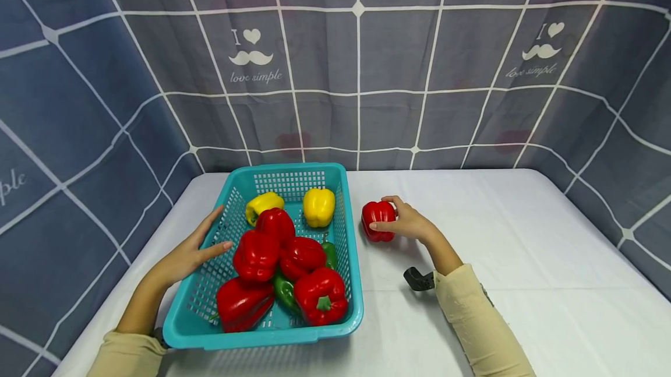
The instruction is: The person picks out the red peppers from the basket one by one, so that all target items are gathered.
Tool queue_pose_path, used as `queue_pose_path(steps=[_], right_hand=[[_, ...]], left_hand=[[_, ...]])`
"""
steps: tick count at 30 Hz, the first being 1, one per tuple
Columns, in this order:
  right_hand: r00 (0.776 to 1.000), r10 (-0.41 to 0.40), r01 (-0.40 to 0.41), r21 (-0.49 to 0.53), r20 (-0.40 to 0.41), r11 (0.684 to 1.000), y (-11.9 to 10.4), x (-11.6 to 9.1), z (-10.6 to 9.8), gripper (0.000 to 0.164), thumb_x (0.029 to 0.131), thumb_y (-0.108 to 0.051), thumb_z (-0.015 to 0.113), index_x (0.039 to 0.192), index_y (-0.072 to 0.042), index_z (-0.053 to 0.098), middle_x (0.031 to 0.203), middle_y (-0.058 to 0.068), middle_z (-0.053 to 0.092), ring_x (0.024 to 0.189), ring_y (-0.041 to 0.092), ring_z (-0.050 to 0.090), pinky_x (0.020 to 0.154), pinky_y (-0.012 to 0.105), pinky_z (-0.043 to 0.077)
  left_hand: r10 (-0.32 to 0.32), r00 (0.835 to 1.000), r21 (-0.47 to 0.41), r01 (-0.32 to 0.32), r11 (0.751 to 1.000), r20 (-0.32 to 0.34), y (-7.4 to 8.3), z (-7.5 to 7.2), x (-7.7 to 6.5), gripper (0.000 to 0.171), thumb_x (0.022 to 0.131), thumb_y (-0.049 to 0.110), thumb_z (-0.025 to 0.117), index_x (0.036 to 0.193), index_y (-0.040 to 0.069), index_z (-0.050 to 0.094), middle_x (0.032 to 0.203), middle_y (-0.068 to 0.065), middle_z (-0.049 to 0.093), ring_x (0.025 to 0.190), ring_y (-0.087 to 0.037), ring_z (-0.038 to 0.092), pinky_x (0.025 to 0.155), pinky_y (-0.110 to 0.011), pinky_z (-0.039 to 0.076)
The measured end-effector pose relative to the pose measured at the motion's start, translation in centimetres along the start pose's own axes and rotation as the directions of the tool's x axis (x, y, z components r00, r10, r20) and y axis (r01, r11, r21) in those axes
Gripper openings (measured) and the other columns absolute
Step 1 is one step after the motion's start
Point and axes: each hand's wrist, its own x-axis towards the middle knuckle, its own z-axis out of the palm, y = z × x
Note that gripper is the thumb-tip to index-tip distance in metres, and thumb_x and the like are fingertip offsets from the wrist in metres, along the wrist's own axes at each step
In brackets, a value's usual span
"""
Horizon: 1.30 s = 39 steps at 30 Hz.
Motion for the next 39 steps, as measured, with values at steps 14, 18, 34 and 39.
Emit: queue_pose_path(steps=[14,18,34,39], right_hand=[[0.999,-0.011,0.014,-0.067,0.045,0.998,0.2,-0.3,-0.8,0.078,0.077,-0.042,0.066,0.138,-0.012,0.028,0.128,0.022,0.047,0.115,0.037,0.044,0.086,0.048,0.046],[0.999,-0.01,0.015,-0.084,0.052,0.996,0.2,-0.4,-1.0,0.079,0.076,-0.042,0.066,0.138,-0.011,0.029,0.131,0.021,0.044,0.118,0.039,0.042,0.087,0.05,0.045],[0.997,-0.024,0.031,-0.113,0.069,0.993,0.1,-0.6,-1.5,0.084,0.074,-0.037,0.069,0.14,-0.006,0.027,0.131,0.022,0.045,0.119,0.038,0.041,0.087,0.05,0.046],[0.996,-0.07,0.077,-0.159,0.047,0.984,-0.1,-0.7,-1.8,0.083,0.075,-0.034,0.069,0.139,-0.002,0.028,0.124,0.023,0.048,0.112,0.037,0.047,0.084,0.047,0.047]], left_hand=[[0.002,1.0,0.004,-0.002,1.0,0.001,0.1,0.0,0.0,0.078,0.091,0.022,0.049,0.147,0.014,-0.005,0.148,-0.028,0.004,0.122,-0.057,0.027,0.072,-0.051,0.05],[0.005,1.0,0.004,-0.005,1.0,0.003,0.2,-0.1,-0.1,0.078,0.091,0.022,0.049,0.147,0.014,-0.005,0.148,-0.029,0.005,0.122,-0.057,0.027,0.072,-0.051,0.051],[0.002,1.0,-0.003,-0.002,1.0,0.003,0.2,-0.1,-0.2,0.078,0.091,0.022,0.049,0.147,0.013,-0.004,0.147,-0.031,0.007,0.12,-0.058,0.03,0.069,-0.049,0.052],[0.007,1.0,-0.005,-0.007,1.0,0.005,0.4,-0.1,-0.3,0.078,0.09,0.021,0.049,0.148,0.014,-0.004,0.147,-0.031,0.007,0.12,-0.058,0.03,0.069,-0.05,0.051]])
